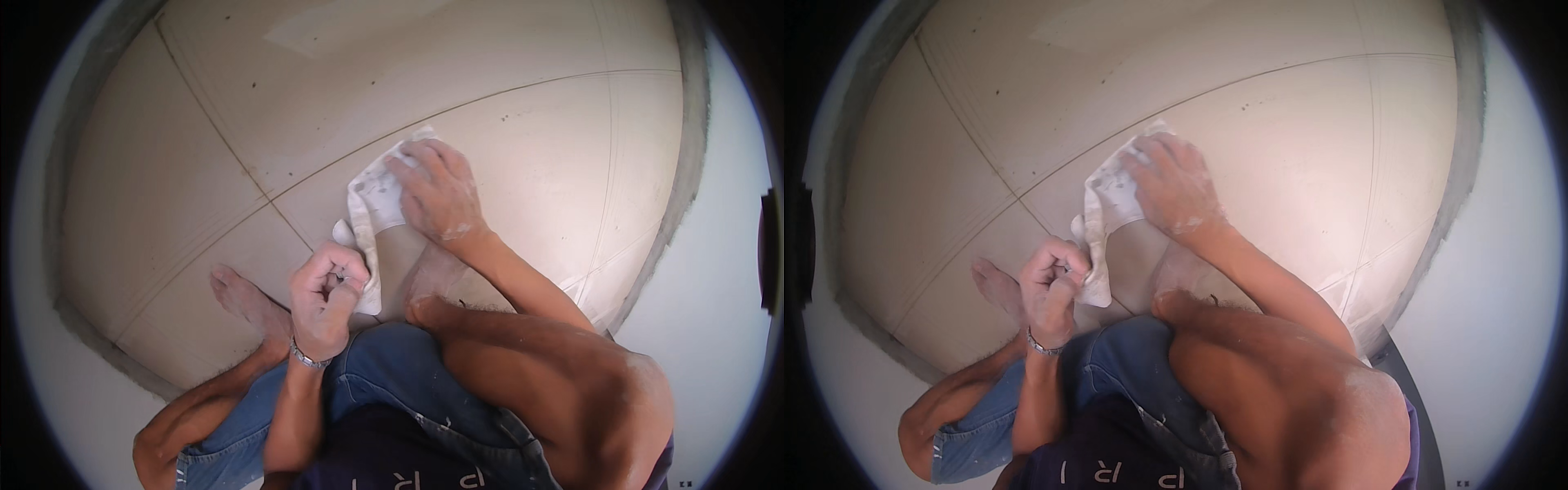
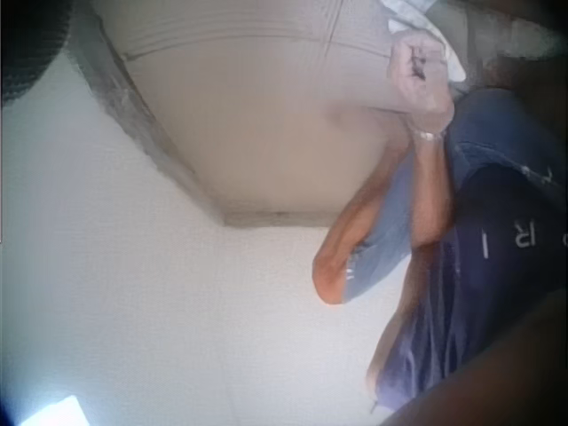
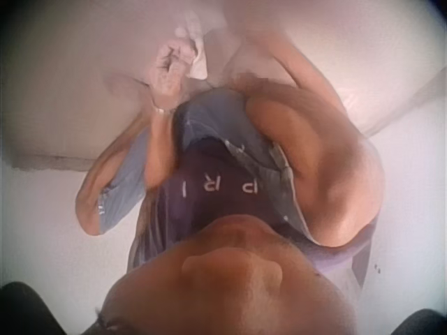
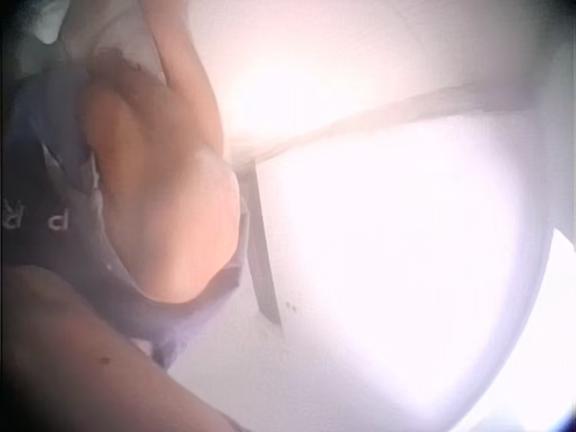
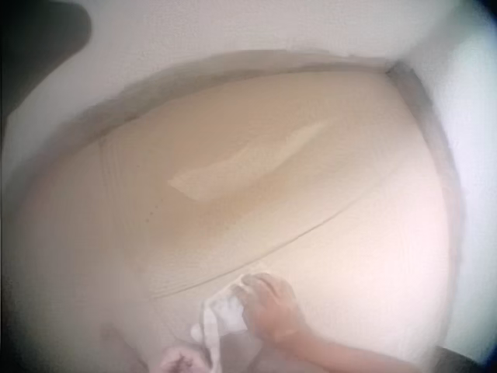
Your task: The person kneels on a tiled floor and wipes the surface with a white cloth. They repeatedly fold the cloth to expose clean sides and scrub the tiles and grout lines. The person moves across the floor to clean different sections, focusing on removing residue.
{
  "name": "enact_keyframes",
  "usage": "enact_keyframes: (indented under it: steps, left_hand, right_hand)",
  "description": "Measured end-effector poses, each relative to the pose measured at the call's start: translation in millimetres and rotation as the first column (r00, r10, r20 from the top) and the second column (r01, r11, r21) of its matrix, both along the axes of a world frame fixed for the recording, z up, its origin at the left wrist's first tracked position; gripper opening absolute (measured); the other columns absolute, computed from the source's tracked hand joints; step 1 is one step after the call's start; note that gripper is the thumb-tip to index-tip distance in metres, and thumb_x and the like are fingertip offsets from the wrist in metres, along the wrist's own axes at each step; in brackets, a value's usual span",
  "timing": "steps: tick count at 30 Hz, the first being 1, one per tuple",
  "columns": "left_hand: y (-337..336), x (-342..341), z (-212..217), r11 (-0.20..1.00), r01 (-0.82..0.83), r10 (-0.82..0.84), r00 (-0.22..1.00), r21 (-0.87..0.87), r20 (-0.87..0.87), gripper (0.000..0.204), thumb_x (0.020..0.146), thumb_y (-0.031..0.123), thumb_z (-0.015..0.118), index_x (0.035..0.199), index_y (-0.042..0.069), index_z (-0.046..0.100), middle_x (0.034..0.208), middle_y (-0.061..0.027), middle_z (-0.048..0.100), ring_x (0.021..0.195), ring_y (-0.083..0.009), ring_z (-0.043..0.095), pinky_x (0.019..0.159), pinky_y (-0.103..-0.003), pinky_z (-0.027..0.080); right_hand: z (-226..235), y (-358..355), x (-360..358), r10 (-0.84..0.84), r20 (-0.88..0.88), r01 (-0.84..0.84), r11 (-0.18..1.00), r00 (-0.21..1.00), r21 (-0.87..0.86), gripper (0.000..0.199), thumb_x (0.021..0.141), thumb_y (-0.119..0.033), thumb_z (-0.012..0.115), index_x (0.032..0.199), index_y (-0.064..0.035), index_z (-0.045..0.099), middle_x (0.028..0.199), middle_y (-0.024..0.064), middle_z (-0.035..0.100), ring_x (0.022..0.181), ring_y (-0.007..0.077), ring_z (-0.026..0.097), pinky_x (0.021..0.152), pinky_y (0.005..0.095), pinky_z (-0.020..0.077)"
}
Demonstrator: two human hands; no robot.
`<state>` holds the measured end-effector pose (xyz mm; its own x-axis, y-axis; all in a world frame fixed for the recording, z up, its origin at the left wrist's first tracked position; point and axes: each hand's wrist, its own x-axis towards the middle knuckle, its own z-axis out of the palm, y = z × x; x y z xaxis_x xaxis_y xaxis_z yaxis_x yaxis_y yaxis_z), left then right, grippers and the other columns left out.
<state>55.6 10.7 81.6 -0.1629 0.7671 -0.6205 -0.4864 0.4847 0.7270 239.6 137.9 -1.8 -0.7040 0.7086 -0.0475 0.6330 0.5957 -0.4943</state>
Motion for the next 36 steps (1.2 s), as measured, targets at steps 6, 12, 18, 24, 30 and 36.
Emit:
enact_keyframes:
  steps: [6, 12, 18, 24, 30, 36]
  left_hand:
    - [9, 52, -16, 0.919, 0.39, -0.394, 0.911, -0.06, -0.122, 0.008, 0.095, 0.003, 0.064, 0.102, 0.003, 0.068, 0.079, 0.0023, 0.062, 0.072, -0.0054, 0.055, 0.067, -0.024, 0.046]
    - [17, 40, -27, 0.952, 0.28, -0.295, 0.947, -0.125, -0.124, 0.009, 0.098, 0.001, 0.062, 0.105, 0.003, 0.068, 0.081, 0.0026, 0.064, 0.074, -0.0065, 0.058, 0.068, -0.024, 0.048]
    - [64, 77, -41, 0.85, 0.519, -0.527, 0.831, -0.09, -0.177, 0.013, 0.096, 0.002, 0.062, 0.107, 0.003, 0.069, 0.082, -0.0012, 0.066, 0.072, -0.0077, 0.059, 0.068, -0.025, 0.05]
    - [100, 73, -35, 0.699, 0.706, -0.672, 0.702, 0.111, -0.236, 0.013, 0.09, 0.0, 0.062, 0.101, 0.0, 0.068, 0.086, -0.0027, 0.066, 0.08, -0.0102, 0.06, 0.076, -0.026, 0.05]
    - [185, -13, 23, 0.834, 0.459, -0.362, 0.874, 0.306, -0.325, 0.011, 0.089, -0.001, 0.06, 0.097, 0.002, 0.066, 0.101, -0.0096, 0.068, 0.098, -0.0151, 0.061, 0.09, -0.03, 0.047]
    - [257, -58, 34, 0.831, 0.47, -0.052, 0.598, 0.297, -0.8, 0.021, 0.093, 0.009, 0.071, 0.113, 0.003, 0.073, 0.097, -0.0076, 0.074, 0.09, -0.0163, 0.067, 0.082, -0.029, 0.051]
  right_hand:
    - [11, 20, 55, -0.229, 0.08, 0.214, 0.963, 0.97, 0.162, 0.032, 0.081, -0.008, 0.07, 0.112, -0.008, 0.07, 0.123, 0.0094, 0.062, 0.123, 0.0329, 0.056, 0.101, 0.0474, 0.048]
    - [7, 69, 103, -0.356, 0.077, 0.341, 0.926, 0.931, 0.16, 0.017, 0.085, -0.005, 0.068, 0.101, -0.0065, 0.07, 0.116, 0.0095, 0.064, 0.115, 0.0314, 0.059, 0.096, 0.0448, 0.0511]
    - [11, 51, 132, -0.191, 0.091, 0.174, 0.97, 0.977, 0.173, 0.015, 0.082, -0.002, 0.065, 0.097, -0.0043, 0.068, 0.117, 0.011, 0.064, 0.114, 0.0329, 0.059, 0.096, 0.0466, 0.0509]
    - [38, 56, 154, -0.008, 0.191, 0.058, 0.965, 0.982, -0.256, 0.015, 0.08, -0.003, 0.064, 0.095, -0.0023, 0.063, 0.115, 0.0149, 0.064, 0.119, 0.0377, 0.056, 0.1, 0.0479, 0.0477]
    - [92, 125, 169, -0.618, -0.13, 0.204, 0.44, 0.775, -0.874, 0.005, 0.086, -0.007, 0.057, 0.09, -0.0035, 0.056, 0.091, 0.0055, 0.065, 0.088, 0.015, 0.061, 0.079, 0.0316, 0.0495]
    - [105, 230, 112, -0.374, -0.298, 0.26, 0.897, 0.879, -0.358, 0.007, 0.091, -0.009, 0.058, 0.093, -0.0034, 0.059, 0.087, 0.008, 0.067, 0.084, 0.0181, 0.063, 0.075, 0.0369, 0.0509]
